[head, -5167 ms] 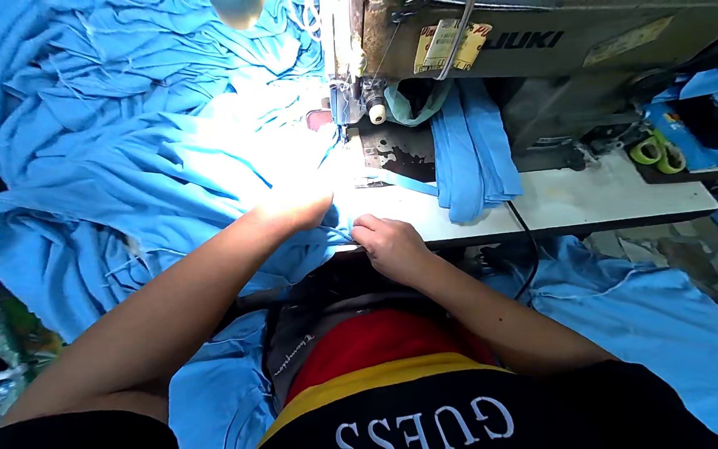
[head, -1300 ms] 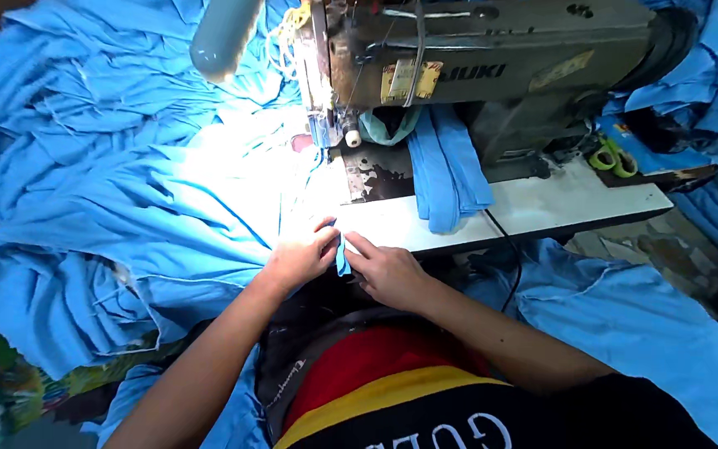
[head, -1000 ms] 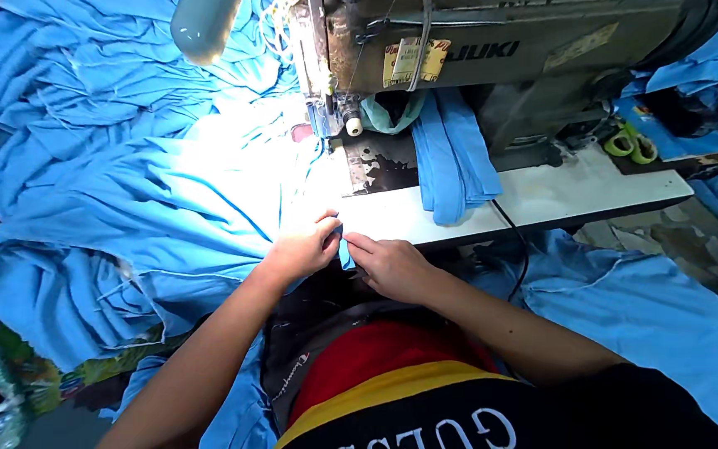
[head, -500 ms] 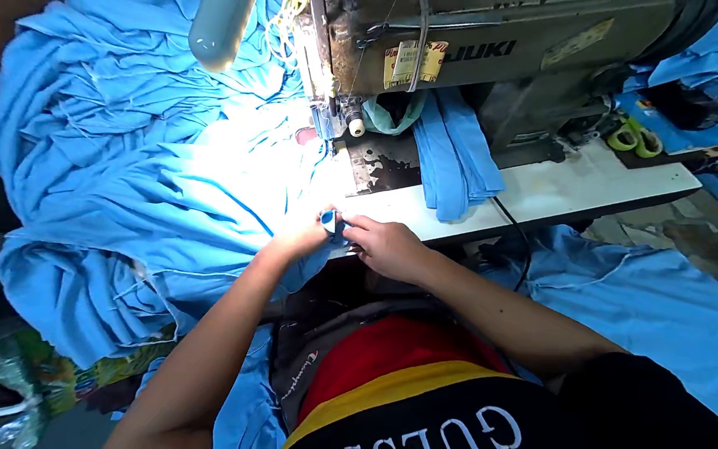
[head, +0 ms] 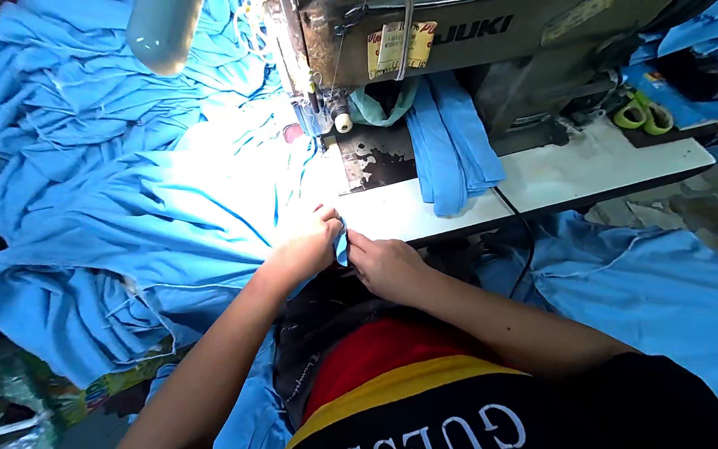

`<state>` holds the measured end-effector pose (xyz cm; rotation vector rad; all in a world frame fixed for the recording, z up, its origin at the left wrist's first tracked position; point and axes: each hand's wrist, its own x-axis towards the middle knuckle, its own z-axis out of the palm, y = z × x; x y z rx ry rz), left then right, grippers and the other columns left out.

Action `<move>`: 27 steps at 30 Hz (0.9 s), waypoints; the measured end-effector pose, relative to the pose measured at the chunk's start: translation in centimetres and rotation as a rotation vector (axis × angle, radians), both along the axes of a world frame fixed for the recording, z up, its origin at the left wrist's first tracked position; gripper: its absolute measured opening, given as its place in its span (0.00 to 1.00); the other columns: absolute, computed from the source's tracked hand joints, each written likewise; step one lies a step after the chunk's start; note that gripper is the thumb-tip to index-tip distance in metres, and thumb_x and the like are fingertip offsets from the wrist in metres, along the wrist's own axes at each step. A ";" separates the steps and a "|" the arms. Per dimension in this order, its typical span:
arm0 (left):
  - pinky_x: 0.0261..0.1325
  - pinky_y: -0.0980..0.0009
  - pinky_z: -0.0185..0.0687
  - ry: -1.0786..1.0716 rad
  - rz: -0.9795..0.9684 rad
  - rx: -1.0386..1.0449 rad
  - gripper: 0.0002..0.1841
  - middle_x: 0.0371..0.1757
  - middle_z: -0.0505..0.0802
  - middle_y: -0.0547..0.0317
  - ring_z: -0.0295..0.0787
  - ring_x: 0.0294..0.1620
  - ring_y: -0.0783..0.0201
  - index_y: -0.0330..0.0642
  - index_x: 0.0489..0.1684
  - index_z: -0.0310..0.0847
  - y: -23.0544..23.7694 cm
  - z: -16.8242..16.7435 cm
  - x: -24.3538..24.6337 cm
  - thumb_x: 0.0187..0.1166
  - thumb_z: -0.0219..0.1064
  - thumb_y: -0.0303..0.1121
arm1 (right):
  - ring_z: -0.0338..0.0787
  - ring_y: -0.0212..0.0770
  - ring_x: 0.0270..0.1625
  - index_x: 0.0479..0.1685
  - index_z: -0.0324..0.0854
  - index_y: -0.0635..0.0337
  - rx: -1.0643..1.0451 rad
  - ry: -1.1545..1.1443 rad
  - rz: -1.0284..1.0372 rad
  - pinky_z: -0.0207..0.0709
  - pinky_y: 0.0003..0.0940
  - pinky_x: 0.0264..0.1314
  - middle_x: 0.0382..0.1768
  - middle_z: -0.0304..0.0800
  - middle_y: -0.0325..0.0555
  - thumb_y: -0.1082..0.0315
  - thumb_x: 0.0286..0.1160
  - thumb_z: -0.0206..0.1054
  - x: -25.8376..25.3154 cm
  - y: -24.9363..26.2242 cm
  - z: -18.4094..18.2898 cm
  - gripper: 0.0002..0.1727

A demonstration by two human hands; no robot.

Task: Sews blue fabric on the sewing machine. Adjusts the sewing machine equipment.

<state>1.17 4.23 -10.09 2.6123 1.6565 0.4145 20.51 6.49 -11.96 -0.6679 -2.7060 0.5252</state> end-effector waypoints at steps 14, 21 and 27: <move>0.60 0.44 0.80 -0.071 -0.046 0.080 0.06 0.47 0.93 0.46 0.88 0.59 0.43 0.34 0.28 0.89 0.1 -1.2 -0.6 0.54 0.71 0.23 | 0.88 0.53 0.31 0.48 0.87 0.62 -0.094 -0.041 -0.121 0.81 0.49 0.29 0.40 0.84 0.55 0.54 0.77 0.68 1.5 2.8 2.7 0.18; 0.58 0.46 0.79 -0.307 0.136 -0.062 0.08 0.47 0.94 0.46 0.89 0.53 0.47 0.34 0.38 0.91 0.5 -0.5 -0.6 0.70 0.65 0.25 | 0.89 0.63 0.44 0.46 0.88 0.63 0.032 0.003 -0.028 0.80 0.57 0.44 0.36 0.86 0.59 0.59 0.82 0.65 0.1 6.9 1.0 0.15; 0.52 0.52 0.76 -0.465 0.265 -0.183 0.08 0.37 0.88 0.47 0.86 0.45 0.53 0.32 0.38 0.86 1.6 0.8 -0.1 0.79 0.61 0.26 | 0.88 0.62 0.42 0.45 0.87 0.64 0.031 -0.019 -0.006 0.79 0.55 0.38 0.35 0.83 0.59 0.59 0.82 0.63 -0.8 7.8 0.8 0.16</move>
